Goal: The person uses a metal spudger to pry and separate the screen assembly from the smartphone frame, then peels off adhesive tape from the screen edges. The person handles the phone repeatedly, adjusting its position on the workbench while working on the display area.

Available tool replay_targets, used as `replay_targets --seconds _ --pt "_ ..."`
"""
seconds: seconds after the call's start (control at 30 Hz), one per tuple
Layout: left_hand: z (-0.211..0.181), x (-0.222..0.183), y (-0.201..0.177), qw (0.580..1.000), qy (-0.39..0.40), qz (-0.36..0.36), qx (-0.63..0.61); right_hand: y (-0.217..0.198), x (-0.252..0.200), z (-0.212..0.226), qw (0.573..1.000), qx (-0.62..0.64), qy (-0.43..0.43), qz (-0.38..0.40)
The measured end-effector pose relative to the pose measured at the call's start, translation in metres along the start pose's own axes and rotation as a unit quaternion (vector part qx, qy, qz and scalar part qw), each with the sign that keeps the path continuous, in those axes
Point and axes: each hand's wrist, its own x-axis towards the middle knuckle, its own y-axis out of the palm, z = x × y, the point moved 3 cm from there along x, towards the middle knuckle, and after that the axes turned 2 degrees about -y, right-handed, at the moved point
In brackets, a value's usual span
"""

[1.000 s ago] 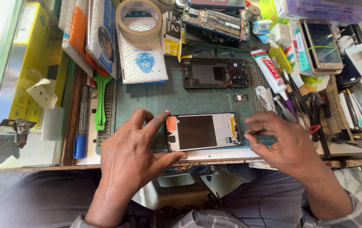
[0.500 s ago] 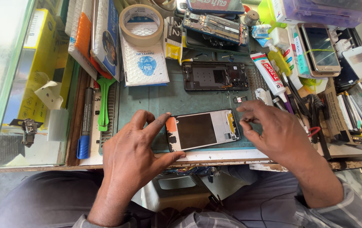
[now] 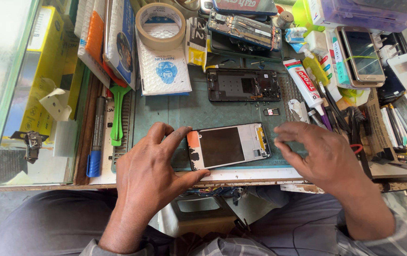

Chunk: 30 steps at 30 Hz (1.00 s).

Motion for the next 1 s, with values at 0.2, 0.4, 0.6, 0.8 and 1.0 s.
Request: replay_targets --seconds 0.2,0.4,0.6,0.8,1.0 --pt "-0.001 -0.001 -0.003 1.000 0.007 -0.015 -0.011 0.002 0.002 0.001 0.999 -0.041 -0.023 -0.005" --pt "0.000 0.001 -0.002 1.000 -0.008 0.014 -0.004 -0.005 0.000 0.000 1.000 -0.007 -0.012 -0.018" --pt "-0.001 -0.001 -0.003 1.000 0.002 -0.005 -0.008 -0.004 0.000 0.007 0.998 -0.048 0.027 0.038" --pt "-0.001 0.000 -0.002 1.000 0.001 -0.005 0.001 0.000 -0.007 0.008 0.993 -0.092 -0.009 0.072" --pt "0.000 0.001 0.001 1.000 -0.010 0.003 0.004 0.004 -0.017 0.003 0.995 -0.027 0.054 0.078"
